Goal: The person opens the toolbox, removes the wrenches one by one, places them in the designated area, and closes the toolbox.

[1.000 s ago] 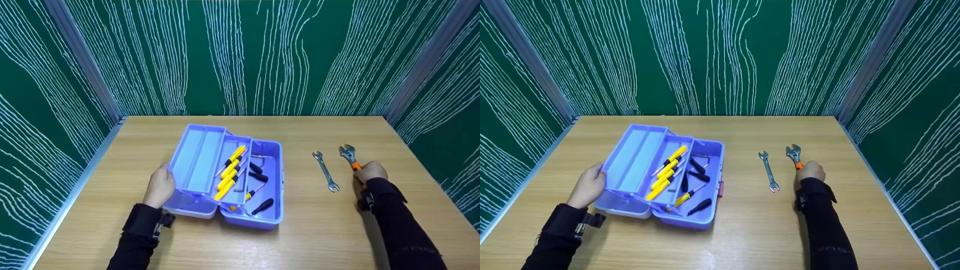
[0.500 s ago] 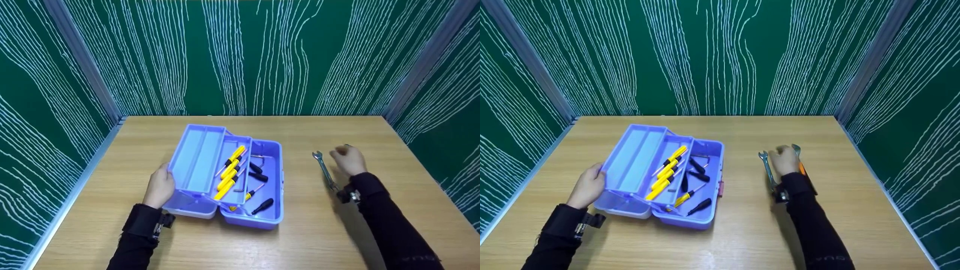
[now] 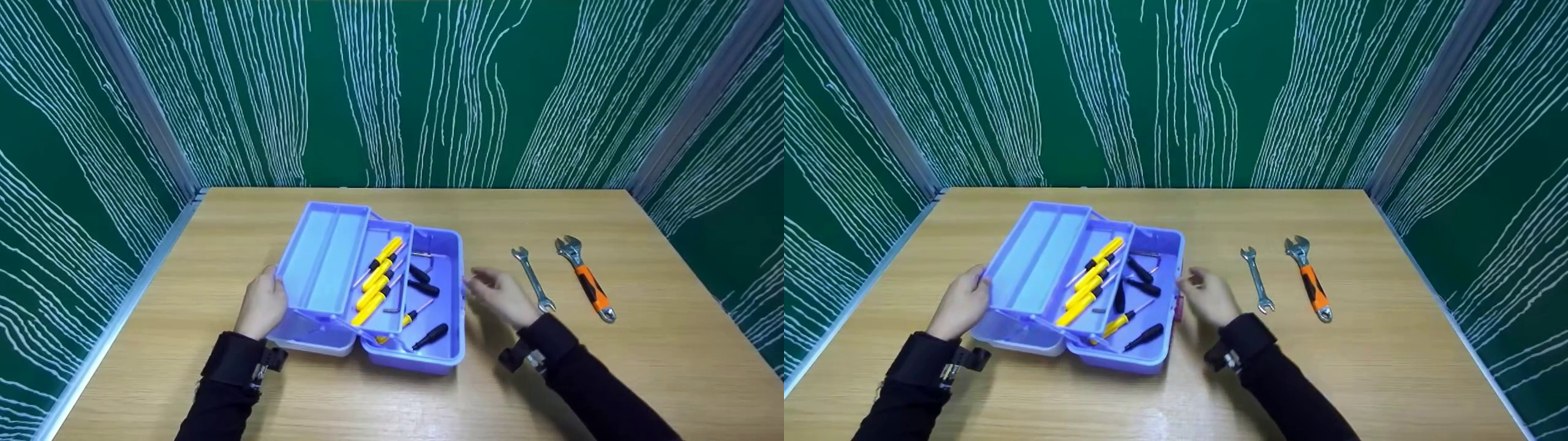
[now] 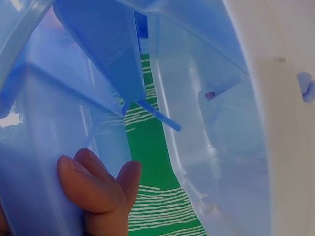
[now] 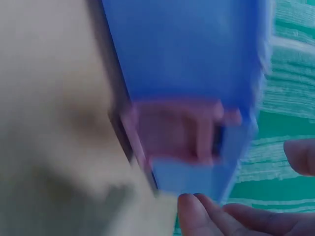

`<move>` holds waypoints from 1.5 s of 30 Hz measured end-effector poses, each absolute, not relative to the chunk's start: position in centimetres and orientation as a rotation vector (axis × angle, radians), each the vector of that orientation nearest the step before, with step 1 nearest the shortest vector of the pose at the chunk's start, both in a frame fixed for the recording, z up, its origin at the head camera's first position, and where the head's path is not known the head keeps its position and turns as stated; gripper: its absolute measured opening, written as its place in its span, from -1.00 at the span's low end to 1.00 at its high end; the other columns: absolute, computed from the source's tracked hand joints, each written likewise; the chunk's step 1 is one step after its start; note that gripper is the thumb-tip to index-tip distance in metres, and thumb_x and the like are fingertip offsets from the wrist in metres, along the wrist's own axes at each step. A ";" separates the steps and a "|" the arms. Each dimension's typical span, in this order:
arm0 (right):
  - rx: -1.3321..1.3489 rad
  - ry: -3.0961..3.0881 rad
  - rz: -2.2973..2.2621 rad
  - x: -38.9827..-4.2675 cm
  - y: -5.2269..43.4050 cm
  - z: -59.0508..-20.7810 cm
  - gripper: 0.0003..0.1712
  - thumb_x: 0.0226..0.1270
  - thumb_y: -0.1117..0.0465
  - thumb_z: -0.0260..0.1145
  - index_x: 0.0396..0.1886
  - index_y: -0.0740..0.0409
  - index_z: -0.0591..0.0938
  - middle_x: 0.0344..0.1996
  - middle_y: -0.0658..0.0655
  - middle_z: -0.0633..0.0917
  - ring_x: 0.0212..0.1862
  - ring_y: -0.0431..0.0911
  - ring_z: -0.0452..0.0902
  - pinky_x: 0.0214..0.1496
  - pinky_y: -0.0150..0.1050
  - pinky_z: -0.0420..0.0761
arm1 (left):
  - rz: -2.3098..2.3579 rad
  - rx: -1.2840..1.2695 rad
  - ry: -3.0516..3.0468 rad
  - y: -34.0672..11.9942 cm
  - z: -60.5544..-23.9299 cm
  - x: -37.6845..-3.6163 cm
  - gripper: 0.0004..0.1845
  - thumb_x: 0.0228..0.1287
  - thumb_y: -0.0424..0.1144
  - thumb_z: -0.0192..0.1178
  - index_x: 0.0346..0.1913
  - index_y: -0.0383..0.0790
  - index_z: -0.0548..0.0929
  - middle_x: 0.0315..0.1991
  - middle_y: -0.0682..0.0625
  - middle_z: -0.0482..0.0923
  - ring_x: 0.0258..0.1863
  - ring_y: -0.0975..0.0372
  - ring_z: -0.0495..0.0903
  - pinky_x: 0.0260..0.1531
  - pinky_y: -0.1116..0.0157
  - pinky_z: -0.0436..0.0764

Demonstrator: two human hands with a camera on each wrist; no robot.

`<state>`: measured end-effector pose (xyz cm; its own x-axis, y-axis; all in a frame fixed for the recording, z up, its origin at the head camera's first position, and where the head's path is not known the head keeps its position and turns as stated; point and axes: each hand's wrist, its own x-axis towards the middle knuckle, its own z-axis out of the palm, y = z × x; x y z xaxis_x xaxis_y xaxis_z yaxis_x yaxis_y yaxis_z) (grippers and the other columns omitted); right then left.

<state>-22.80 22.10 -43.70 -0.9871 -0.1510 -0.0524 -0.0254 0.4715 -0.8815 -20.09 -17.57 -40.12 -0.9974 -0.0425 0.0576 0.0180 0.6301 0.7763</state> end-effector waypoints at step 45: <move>-0.087 2.521 -1.844 -21.0 18.9 -47.1 -0.44 0.45 0.29 0.11 0.36 0.46 0.33 0.24 0.47 0.50 0.20 0.22 0.53 0.20 -0.08 0.61 | -1.272 -0.079 -2.846 -21.0 -45.5 -20.1 -0.63 0.31 -0.46 -0.06 0.08 -0.59 0.57 -0.04 -0.45 0.63 -0.05 -0.19 0.65 0.12 -0.09 0.55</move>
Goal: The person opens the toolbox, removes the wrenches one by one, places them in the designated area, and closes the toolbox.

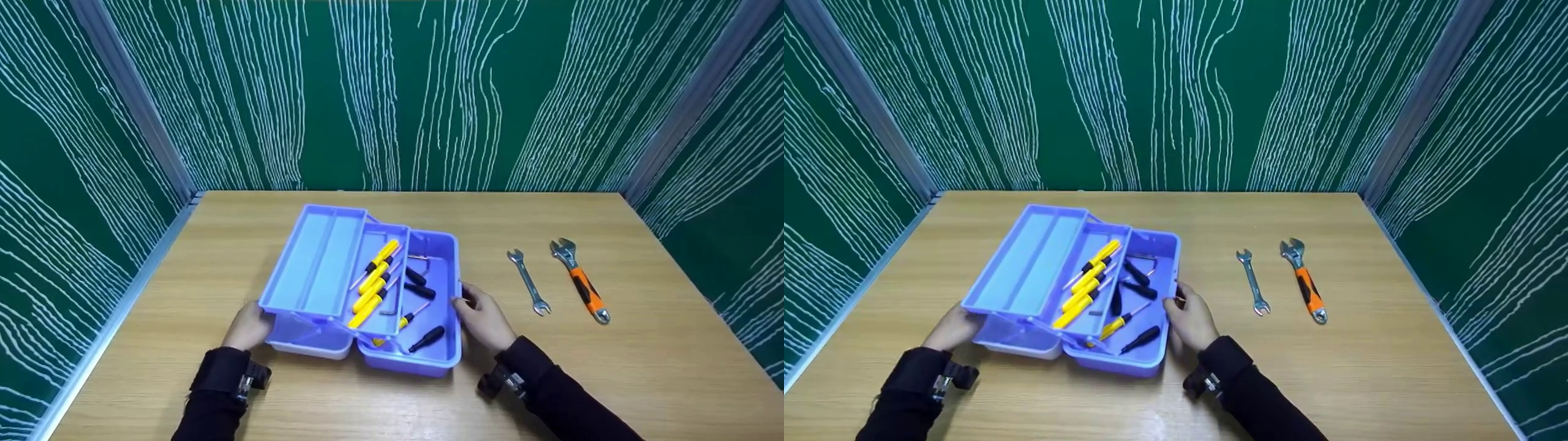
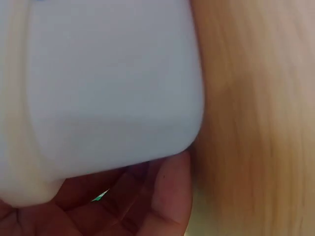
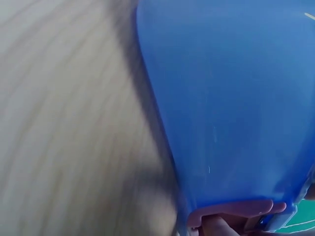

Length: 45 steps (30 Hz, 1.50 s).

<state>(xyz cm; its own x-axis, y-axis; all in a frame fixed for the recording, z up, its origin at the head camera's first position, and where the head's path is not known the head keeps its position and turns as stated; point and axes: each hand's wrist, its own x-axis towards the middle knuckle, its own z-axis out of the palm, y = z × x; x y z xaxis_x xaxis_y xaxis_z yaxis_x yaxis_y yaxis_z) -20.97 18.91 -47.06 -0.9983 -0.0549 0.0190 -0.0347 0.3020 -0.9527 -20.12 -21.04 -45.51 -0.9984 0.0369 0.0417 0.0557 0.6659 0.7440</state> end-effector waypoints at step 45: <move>-0.107 2.494 -1.894 -21.2 19.1 -47.5 -0.49 0.46 0.32 0.11 0.33 0.47 0.38 0.16 0.47 0.57 0.14 0.20 0.58 0.10 -0.22 0.65 | -1.827 0.147 -2.502 -19.4 -39.3 -19.3 -0.41 0.43 0.04 0.07 0.31 -0.34 0.44 0.11 -0.26 0.58 -0.04 0.15 0.60 -0.06 0.39 0.51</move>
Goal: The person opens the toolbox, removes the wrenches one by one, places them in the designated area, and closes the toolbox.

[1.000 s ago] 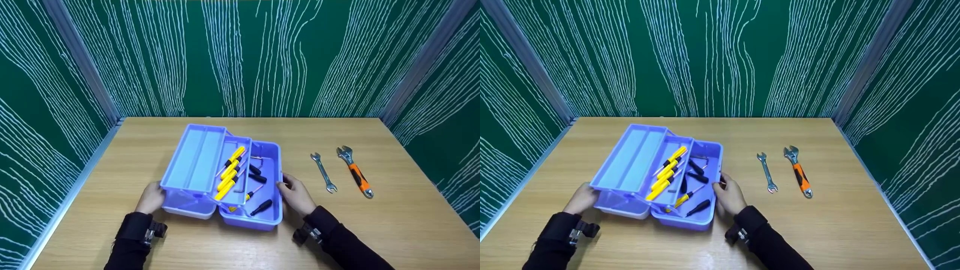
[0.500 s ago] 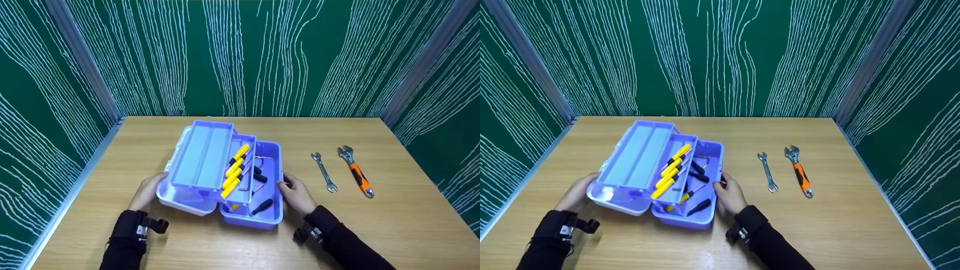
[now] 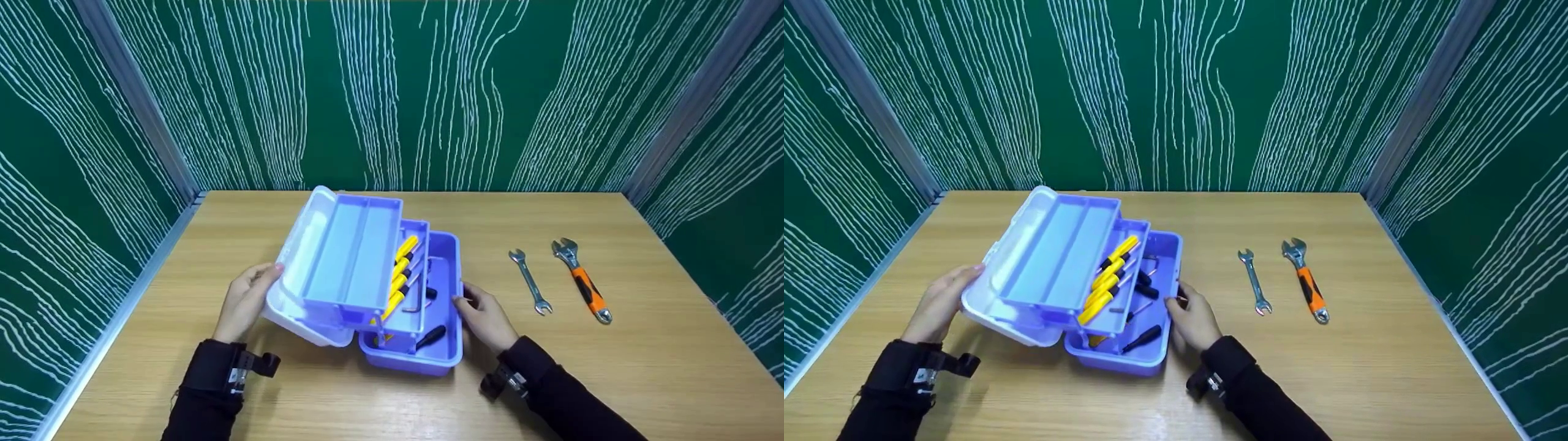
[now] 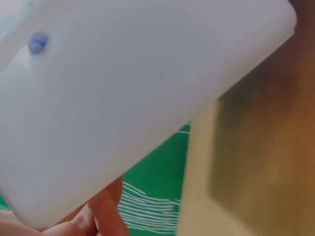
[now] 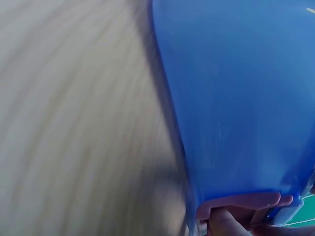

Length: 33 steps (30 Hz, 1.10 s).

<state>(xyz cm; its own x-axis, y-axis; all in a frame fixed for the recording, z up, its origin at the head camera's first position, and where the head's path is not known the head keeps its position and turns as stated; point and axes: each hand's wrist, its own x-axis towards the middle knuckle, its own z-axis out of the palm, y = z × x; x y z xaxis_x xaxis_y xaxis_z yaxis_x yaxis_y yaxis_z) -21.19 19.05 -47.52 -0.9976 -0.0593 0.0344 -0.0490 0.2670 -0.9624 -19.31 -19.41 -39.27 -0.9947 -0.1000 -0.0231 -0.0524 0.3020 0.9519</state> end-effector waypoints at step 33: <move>-0.035 2.237 -2.086 -20.9 19.2 -47.6 -0.47 0.53 0.33 -0.10 0.42 0.46 0.24 0.31 0.47 0.43 0.25 0.16 0.50 0.27 -0.09 0.55 | -1.514 -0.642 -2.397 -7.8 -38.8 -17.5 -0.01 0.24 0.47 -0.07 0.56 -0.07 0.04 0.52 -0.24 0.06 0.36 -0.22 0.30 0.14 -0.23 0.48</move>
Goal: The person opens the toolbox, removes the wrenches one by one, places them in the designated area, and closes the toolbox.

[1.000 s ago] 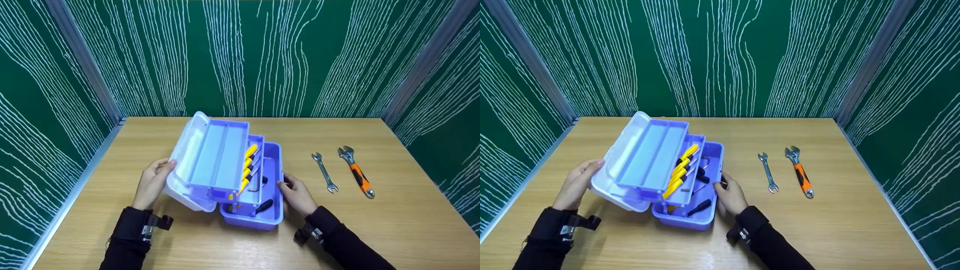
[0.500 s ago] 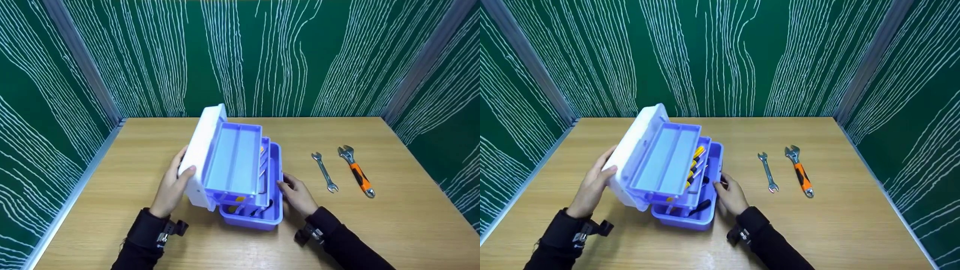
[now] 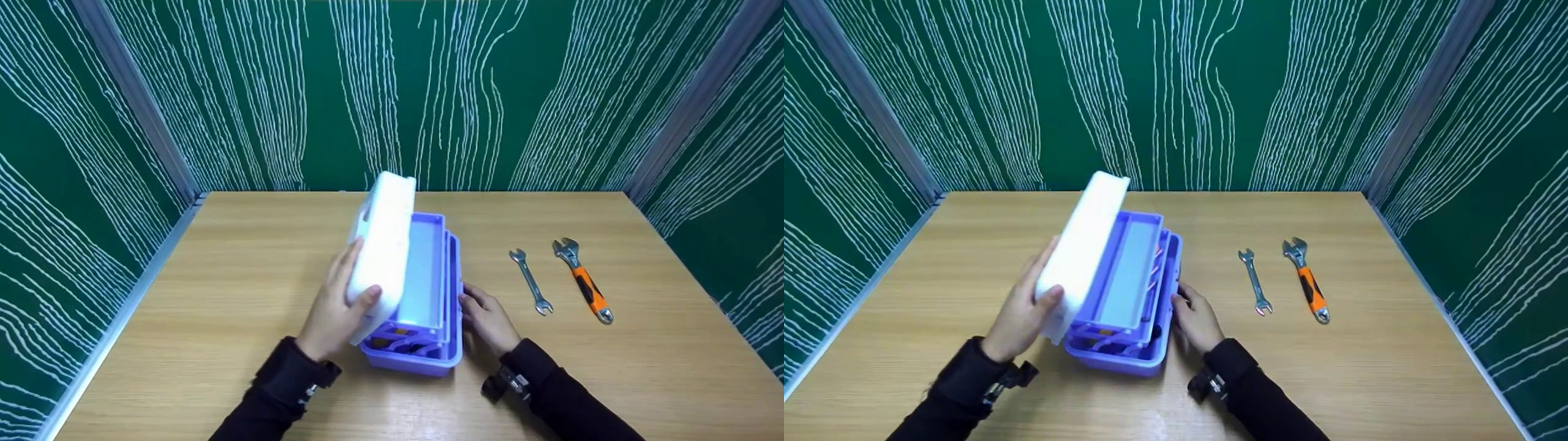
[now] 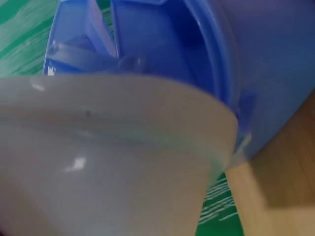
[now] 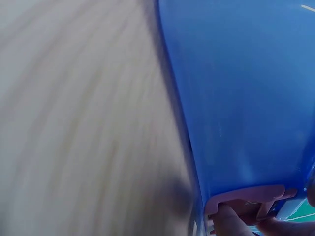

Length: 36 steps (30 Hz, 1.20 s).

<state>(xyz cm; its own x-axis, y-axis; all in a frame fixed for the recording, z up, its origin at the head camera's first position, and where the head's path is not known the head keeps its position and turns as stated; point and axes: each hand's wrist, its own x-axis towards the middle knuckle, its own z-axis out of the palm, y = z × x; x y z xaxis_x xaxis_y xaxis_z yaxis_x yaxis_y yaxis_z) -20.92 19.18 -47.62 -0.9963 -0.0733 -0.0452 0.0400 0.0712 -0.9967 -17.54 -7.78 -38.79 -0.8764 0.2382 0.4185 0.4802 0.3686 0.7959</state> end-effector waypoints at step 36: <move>-0.005 2.295 -2.004 -20.9 19.4 -47.5 -0.44 0.57 0.26 -0.12 0.46 0.41 0.20 0.42 0.42 0.31 0.41 0.21 0.29 0.44 0.05 0.34 | 0.002 -0.843 -2.637 1.6 -41.3 -15.1 -0.08 0.28 0.46 -0.14 0.49 -0.14 0.24 0.38 -0.09 0.40 0.32 0.02 0.41 0.34 -0.20 0.27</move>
